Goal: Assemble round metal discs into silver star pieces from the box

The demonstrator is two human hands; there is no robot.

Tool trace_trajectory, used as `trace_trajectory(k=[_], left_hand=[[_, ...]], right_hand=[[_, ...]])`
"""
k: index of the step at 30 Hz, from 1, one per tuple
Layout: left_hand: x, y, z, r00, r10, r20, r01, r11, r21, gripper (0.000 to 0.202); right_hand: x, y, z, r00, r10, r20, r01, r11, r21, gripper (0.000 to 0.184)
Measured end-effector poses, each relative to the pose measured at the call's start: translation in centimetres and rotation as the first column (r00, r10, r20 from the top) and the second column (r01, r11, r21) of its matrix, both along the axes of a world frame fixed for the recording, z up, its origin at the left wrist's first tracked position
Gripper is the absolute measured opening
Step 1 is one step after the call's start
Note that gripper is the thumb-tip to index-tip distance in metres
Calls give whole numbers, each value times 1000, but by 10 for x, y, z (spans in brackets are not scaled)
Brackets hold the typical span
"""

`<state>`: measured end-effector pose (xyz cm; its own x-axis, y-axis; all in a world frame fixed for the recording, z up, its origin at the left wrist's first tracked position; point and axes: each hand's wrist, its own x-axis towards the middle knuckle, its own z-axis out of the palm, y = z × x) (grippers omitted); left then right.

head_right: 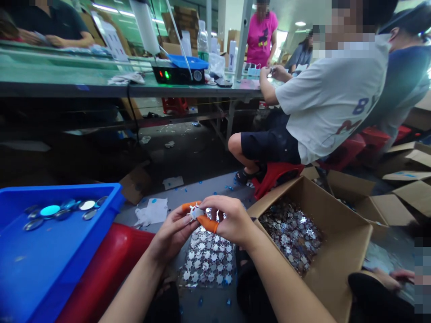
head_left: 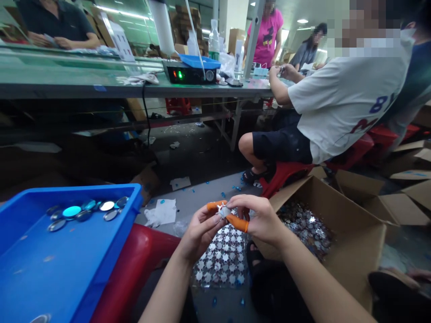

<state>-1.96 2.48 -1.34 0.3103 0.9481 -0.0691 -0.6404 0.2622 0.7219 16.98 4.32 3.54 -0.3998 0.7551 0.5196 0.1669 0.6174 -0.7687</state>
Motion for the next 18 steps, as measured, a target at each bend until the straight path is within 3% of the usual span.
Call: trace_trajectory(k=[10, 15, 18], left_hand=[[4, 0, 0, 989, -79, 126, 93, 989, -113, 32], [6, 0, 4, 998, -2, 68, 13, 989, -149, 31], [8, 1, 5, 998, 67, 5, -65, 985, -160, 31]], right_hand=[[-3, -2, -6, 999, -27, 47, 27, 1000, 1, 20], [-3, -1, -8, 985, -58, 162, 28, 983, 181, 19], [-3, 0, -7, 978, -81, 191, 37, 974, 221, 19]])
